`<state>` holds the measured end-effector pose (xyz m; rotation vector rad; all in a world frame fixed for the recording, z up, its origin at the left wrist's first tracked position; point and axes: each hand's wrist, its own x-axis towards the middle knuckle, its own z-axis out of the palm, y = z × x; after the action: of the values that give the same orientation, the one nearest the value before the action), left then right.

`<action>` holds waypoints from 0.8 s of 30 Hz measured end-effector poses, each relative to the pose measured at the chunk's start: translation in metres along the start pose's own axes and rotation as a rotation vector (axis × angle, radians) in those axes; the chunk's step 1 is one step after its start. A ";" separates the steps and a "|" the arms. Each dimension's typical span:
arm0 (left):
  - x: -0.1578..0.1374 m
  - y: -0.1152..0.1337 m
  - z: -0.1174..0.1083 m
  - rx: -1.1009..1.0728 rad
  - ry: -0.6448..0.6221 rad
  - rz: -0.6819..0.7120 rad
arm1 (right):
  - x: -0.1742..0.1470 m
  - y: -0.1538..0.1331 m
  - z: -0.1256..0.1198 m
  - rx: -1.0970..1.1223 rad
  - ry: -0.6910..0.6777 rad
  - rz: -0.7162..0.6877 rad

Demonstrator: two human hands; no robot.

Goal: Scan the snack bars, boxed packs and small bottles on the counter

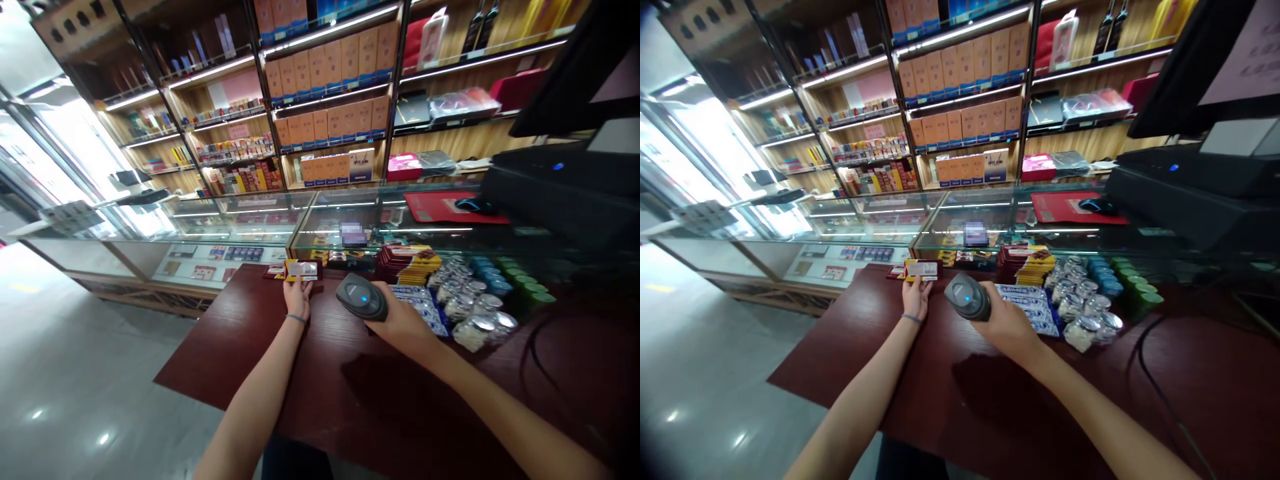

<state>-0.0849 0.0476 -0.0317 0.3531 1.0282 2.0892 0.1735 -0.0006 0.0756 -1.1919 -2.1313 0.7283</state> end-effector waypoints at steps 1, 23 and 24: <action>-0.001 0.000 0.000 -0.015 -0.004 0.000 | 0.000 0.000 0.001 -0.019 -0.015 -0.002; 0.019 0.044 -0.006 0.205 0.128 0.390 | 0.009 0.014 -0.018 -0.013 0.061 -0.019; 0.023 0.052 -0.010 0.284 0.166 0.475 | 0.010 0.015 -0.020 -0.013 0.075 -0.019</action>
<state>-0.1329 0.0392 -0.0004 0.6234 1.4597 2.4211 0.1921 0.0181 0.0813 -1.1857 -2.0859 0.6523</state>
